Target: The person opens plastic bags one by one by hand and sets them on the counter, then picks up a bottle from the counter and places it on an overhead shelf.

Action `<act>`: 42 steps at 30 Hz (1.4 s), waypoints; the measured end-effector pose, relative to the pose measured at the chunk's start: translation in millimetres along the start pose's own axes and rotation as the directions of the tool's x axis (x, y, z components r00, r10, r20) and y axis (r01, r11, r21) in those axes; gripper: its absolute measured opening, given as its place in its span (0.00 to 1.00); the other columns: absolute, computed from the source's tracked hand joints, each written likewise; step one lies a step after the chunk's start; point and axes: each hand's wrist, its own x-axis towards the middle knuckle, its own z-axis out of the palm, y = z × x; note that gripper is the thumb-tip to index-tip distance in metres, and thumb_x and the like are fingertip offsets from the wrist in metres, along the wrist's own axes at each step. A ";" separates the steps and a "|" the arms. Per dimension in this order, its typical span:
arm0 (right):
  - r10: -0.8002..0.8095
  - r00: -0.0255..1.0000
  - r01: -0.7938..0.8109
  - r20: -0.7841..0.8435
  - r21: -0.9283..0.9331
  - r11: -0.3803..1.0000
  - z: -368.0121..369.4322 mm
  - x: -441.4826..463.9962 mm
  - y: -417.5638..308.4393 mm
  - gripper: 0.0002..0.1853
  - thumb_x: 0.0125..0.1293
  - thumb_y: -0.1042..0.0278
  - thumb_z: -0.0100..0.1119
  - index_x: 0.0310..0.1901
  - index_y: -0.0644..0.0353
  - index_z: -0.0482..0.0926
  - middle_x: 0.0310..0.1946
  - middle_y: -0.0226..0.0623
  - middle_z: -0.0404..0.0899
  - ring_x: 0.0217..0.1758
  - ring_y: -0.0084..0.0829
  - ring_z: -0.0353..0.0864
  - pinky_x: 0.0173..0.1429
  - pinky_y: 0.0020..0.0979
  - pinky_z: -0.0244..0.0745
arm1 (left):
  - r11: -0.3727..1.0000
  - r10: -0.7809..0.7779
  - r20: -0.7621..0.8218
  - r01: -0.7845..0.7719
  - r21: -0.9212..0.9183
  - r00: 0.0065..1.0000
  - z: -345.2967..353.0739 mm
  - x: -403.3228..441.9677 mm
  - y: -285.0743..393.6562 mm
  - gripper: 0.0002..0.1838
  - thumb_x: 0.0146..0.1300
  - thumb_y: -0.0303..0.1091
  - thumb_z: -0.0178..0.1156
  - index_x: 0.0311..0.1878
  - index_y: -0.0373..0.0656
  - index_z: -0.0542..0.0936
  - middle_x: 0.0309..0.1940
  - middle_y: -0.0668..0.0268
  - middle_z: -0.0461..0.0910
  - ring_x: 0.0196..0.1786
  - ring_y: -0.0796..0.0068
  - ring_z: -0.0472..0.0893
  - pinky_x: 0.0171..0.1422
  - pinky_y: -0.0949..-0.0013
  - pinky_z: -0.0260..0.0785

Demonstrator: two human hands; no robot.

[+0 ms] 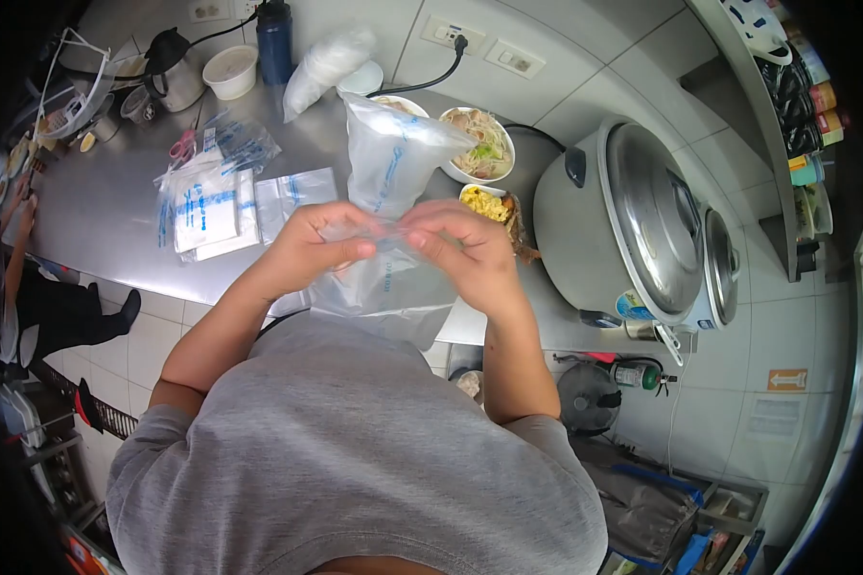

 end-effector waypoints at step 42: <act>0.024 0.913 0.211 -0.408 0.523 0.826 -5.4 76.8 90.5 0.36 0.56 0.47 0.63 0.61 0.60 0.64 0.55 0.38 0.71 0.56 0.30 0.71 0.60 0.31 0.65 | 0.784 0.584 -0.293 -0.434 0.443 0.757 -66.3 84.5 -26.7 0.37 0.46 0.47 0.71 0.60 0.44 0.69 0.46 0.58 0.80 0.49 0.61 0.79 0.55 0.61 0.68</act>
